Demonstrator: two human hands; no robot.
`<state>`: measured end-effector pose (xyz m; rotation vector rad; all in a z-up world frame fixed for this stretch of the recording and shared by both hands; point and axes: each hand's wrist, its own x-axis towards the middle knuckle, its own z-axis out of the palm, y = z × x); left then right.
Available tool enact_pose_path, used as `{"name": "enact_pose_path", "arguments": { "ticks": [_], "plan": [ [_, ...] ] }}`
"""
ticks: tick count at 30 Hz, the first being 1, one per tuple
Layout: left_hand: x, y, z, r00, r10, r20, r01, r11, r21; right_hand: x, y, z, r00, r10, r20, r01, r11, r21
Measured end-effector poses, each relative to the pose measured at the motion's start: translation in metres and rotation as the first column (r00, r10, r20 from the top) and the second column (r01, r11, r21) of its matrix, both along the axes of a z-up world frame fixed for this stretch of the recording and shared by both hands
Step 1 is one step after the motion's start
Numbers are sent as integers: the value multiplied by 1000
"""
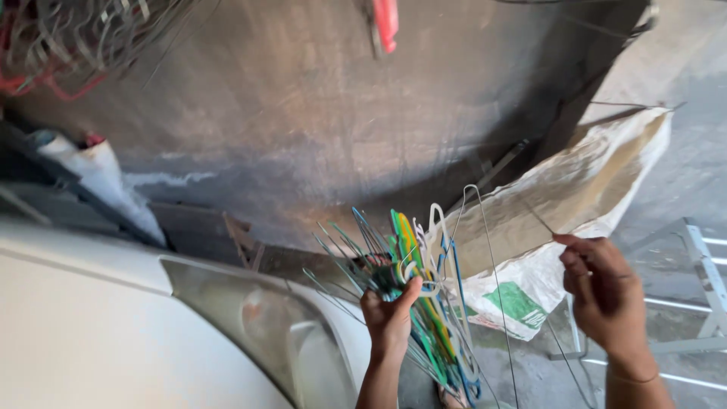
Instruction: Collecting various plastic and metal hangers from a storage rack and carrying them through the house.
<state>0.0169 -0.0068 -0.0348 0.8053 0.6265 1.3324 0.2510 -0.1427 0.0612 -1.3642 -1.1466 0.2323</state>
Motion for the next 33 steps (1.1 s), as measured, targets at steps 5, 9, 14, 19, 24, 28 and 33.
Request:
{"name": "enact_pose_path", "arguments": {
  "ticks": [5,9,14,19,24,28,33],
  "plan": [
    [-2,-7,13,994,86,-67,-84,996,19,-51,37,-6,965,27,262,60,946,-317],
    [-8,-13,32,999,-6,48,4,998,57,-80,64,-41,826,143,544,-109,990,-94],
    [-13,-16,46,997,-71,11,70,992,107,-100,68,-47,876,287,387,-210,950,-230],
    [-8,-13,50,992,-121,37,117,989,95,-100,63,-55,847,341,408,-202,916,-347],
    [-4,-5,36,997,-75,8,71,966,248,-82,69,-103,776,416,473,-268,898,-350],
    [-6,14,8,995,-89,-48,93,991,97,-61,97,-123,667,470,579,-321,882,-346],
    [-15,25,-5,997,-50,-60,50,999,0,-50,100,-63,551,481,682,-294,876,-382]
  ]
}}
